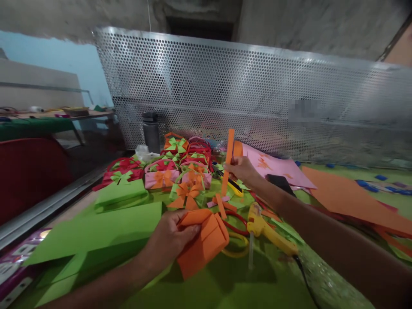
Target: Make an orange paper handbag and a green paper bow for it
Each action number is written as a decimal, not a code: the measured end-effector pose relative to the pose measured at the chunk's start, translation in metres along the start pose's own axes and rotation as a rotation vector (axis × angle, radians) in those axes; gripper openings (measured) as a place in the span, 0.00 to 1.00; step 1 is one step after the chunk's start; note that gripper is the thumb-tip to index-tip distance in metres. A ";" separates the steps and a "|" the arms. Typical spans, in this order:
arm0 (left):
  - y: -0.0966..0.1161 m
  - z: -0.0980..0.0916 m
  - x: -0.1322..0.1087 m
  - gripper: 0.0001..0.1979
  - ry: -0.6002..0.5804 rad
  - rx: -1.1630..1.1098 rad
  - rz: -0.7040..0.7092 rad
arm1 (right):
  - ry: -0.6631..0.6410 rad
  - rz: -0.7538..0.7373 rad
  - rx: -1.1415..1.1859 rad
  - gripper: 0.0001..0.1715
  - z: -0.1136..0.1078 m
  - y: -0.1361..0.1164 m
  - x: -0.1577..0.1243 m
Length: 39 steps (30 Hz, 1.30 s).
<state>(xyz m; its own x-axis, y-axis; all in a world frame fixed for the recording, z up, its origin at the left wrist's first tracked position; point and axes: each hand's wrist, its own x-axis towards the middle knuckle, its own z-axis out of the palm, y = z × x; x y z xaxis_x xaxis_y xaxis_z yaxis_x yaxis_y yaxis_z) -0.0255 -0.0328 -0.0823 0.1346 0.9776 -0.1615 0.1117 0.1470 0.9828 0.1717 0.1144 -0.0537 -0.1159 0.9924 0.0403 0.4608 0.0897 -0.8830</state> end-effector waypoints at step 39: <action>0.000 0.002 -0.013 0.12 -0.299 -0.207 -0.070 | -0.269 -0.360 0.444 0.06 0.010 -0.001 -0.115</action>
<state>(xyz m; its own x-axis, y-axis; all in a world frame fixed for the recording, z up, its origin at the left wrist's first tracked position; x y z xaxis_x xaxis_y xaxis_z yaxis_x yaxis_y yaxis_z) -0.0250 -0.0463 -0.0801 0.4185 0.8816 -0.2184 -0.0665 0.2696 0.9607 0.1753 -0.0006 -0.0620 -0.4395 0.8455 0.3033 -0.0506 0.3138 -0.9481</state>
